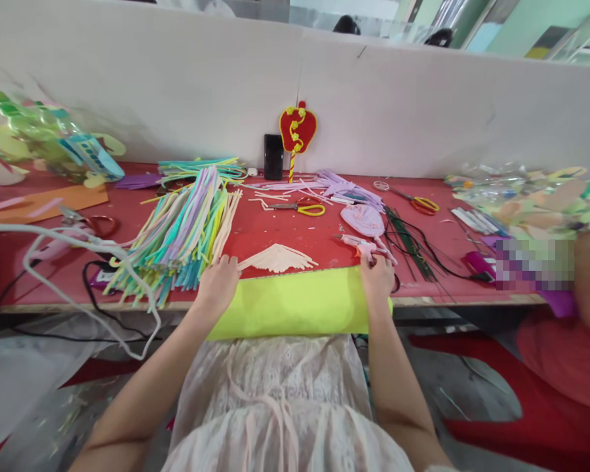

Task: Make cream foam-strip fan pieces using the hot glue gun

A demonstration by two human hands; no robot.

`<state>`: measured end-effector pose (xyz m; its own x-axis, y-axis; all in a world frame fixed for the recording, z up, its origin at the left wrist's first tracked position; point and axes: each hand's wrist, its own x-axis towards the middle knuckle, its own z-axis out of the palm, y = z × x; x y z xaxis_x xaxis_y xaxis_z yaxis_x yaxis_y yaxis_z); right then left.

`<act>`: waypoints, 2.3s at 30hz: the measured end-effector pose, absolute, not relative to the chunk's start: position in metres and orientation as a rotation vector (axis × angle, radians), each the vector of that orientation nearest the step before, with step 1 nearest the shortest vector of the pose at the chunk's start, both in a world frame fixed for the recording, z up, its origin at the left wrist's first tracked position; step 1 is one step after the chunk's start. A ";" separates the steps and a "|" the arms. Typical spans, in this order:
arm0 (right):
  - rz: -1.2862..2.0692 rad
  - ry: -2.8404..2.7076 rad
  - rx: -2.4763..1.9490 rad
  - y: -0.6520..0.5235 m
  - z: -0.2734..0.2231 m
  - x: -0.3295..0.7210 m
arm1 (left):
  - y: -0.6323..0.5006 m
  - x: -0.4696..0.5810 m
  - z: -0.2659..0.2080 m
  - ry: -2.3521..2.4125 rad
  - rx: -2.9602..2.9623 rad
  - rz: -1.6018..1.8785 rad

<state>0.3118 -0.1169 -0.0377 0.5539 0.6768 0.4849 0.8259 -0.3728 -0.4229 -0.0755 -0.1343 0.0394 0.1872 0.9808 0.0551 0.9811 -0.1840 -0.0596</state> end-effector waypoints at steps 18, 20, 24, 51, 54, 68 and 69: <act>-0.099 -1.040 -1.912 -0.125 -0.018 0.298 | -0.102 -0.006 0.020 -1.920 -2.594 -0.450; 0.079 -1.069 -1.872 -0.125 -0.011 0.291 | -0.100 -0.005 0.017 -1.926 -2.605 -0.475; 0.502 -1.224 -1.642 -0.114 0.005 0.261 | -0.098 -0.005 0.014 -1.919 -2.605 -0.499; 0.434 -1.599 -1.797 -0.088 -0.002 0.214 | -0.096 -0.017 0.004 -1.706 -2.774 -0.670; 0.371 -1.600 -1.887 -0.097 -0.002 0.216 | -0.095 -0.021 0.004 -1.663 -2.810 -0.681; 0.391 -1.485 -1.757 -0.103 0.004 0.219 | -0.095 -0.019 -0.007 -1.549 -2.790 -0.729; 0.469 -1.505 -1.705 -0.101 0.007 0.218 | -0.095 -0.019 -0.008 -1.554 -2.782 -0.721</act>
<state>0.2184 -0.1010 0.0070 0.2248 0.9482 0.2245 0.6528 0.0245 -0.7572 -0.0188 -0.0953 -0.0079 0.4522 0.8345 0.3149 0.7793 -0.5414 0.3157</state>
